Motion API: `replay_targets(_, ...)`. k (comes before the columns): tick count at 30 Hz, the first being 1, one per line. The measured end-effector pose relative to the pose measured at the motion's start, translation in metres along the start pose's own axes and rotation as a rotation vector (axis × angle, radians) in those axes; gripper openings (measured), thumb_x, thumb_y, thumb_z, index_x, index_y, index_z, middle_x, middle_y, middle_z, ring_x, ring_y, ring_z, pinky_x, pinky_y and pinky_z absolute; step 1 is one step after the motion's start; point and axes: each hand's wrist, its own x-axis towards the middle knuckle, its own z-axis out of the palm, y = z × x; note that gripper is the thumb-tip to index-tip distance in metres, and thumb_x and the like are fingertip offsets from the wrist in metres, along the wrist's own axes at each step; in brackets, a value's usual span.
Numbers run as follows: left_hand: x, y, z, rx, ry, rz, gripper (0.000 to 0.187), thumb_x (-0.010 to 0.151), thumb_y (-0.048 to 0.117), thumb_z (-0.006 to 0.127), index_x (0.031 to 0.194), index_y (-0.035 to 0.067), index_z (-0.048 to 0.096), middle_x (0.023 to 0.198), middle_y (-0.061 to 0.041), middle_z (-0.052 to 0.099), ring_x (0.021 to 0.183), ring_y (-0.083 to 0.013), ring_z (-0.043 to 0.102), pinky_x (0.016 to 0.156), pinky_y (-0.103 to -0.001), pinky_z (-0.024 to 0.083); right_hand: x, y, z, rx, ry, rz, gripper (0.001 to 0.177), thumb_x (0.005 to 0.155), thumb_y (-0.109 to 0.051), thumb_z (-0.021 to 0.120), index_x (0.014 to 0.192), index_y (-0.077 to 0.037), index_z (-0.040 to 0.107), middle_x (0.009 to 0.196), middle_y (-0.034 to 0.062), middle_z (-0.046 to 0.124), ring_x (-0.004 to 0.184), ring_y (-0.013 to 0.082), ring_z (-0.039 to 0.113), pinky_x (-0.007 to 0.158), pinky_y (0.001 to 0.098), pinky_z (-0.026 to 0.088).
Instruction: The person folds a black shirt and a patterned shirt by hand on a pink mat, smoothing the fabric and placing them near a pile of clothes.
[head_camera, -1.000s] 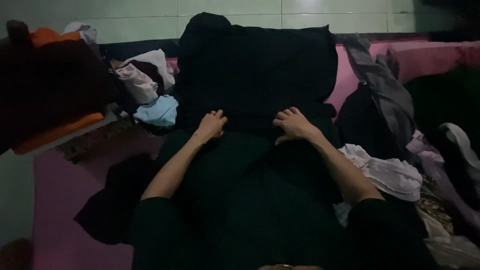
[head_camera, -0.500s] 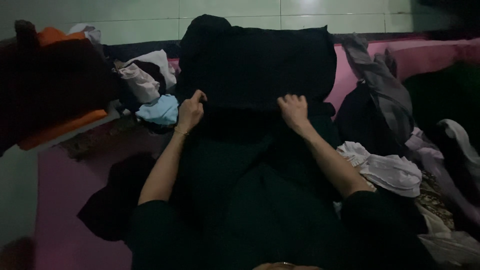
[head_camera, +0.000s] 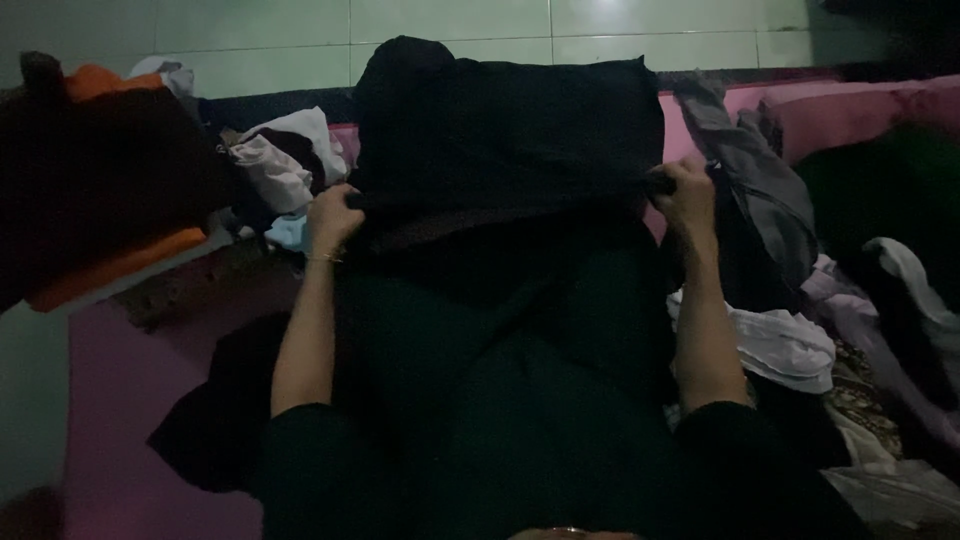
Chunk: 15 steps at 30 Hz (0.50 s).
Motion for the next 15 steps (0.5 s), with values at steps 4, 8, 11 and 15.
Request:
replay_targets(4,0.011,-0.043,0.012,-0.828,-0.404,-0.339,0.044,0.078,0.013,0.070,0.122,0.007,0.069,0.103,-0.015,0.069,0.087,-0.0285,0.064,0.077,-0.045,0.050,-0.001,0.022,-0.020,0.123,-0.002,-0.001,0.032,0.080,0.002,0.076,0.110,-0.007,0.072,0.111,0.0116,0.066,0.106,0.0303,0.065,0.091,0.0438,0.052)
replay_targets(8,0.029,-0.051,-0.004,-0.464,-0.761,-0.185,0.071,0.070,0.030,0.083,0.137,0.020,0.061,0.116,-0.015,0.067,0.108,-0.0289,0.060,0.094,-0.046,0.045,0.002,0.026,-0.035,0.544,-0.136,-0.109,0.032,0.079,0.002,0.074,0.109,-0.004,0.065,0.115,0.0096,0.067,0.115,0.0282,0.064,0.105,0.0440,0.046)
replay_targets(11,0.053,-0.035,-0.022,-0.466,-0.860,-0.186,0.073,0.064,0.034,0.088,0.130,0.009,0.068,0.119,-0.016,0.068,0.111,-0.0307,0.062,0.094,-0.047,0.049,0.010,0.054,-0.010,0.797,-0.170,-0.083,0.024,0.083,0.002,0.067,0.105,-0.003,0.060,0.107,0.0060,0.067,0.106,0.0221,0.065,0.104,0.0397,0.048)
replay_targets(15,0.109,-0.052,-0.004,-0.527,-0.672,-0.070,0.088,0.065,0.039,0.090,0.139,0.007,0.057,0.133,-0.013,0.056,0.121,-0.0292,0.053,0.095,-0.047,0.046,0.051,0.047,0.009,0.827,-0.099,0.113,0.026,0.083,0.002,0.067,0.107,-0.003,0.061,0.099,0.0054,0.066,0.092,0.0182,0.065,0.086,0.0365,0.054)
